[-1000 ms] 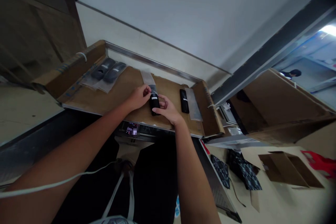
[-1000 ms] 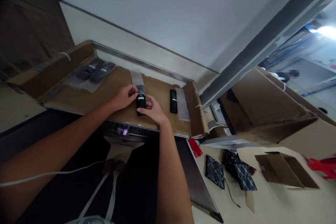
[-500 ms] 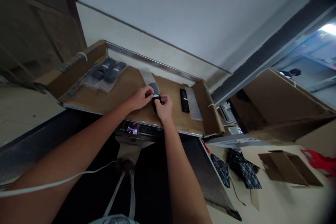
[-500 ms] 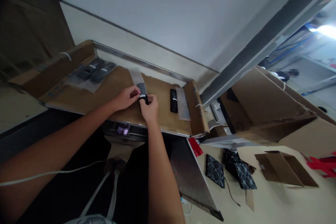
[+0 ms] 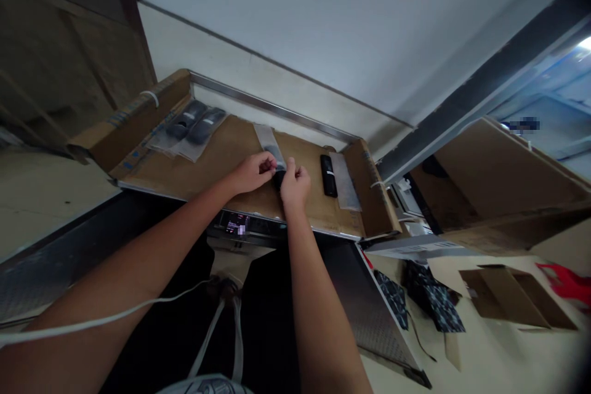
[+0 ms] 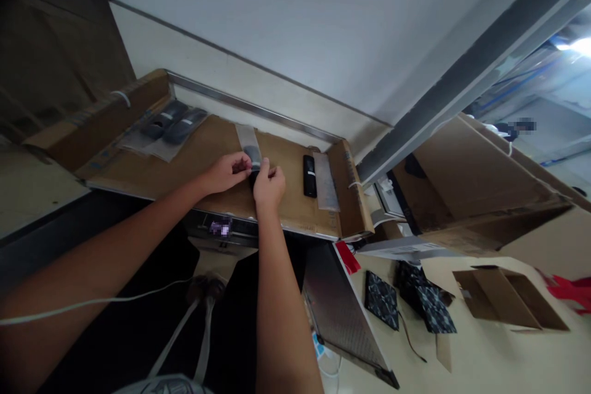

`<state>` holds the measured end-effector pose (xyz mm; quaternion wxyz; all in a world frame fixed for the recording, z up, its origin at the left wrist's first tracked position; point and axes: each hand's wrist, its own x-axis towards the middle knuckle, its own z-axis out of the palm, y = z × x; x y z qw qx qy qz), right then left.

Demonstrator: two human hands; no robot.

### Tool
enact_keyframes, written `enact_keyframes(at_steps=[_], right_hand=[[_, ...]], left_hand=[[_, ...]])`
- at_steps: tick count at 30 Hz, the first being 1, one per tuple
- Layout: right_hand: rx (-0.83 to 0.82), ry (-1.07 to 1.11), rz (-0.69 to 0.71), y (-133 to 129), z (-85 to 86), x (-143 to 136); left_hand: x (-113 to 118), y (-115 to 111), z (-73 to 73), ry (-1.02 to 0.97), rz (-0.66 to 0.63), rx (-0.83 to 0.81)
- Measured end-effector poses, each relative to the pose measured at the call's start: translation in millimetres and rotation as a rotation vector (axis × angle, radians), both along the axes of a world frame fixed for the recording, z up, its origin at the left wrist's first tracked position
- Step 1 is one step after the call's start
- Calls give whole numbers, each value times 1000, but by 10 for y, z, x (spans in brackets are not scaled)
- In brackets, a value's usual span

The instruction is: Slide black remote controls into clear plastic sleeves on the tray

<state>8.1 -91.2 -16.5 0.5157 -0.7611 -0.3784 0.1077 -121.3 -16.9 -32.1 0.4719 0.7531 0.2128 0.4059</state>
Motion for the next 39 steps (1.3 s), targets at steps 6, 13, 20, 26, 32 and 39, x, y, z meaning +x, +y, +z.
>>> enact_keyframes(at_steps=[6,13,20,26,32,39], right_hand=[[33,318,252,-35,-45,5],[106,584,588,-120,-58,62],[186,616,530,-61,-145,91],[229,600,518,0,-198,102],[204,567,469,66,-216,61],[51,361,315,179,-253,-1]], left_hand=[[0,52,-16,10,144,-25],[-49,142,-46,2,274,-28],[-47,119,-52,-38,178,14],[-47,90,-37,-91,94,-28],[-70,39,34,-92,48,-70],[-93,-1,53,-85,-28,-142]])
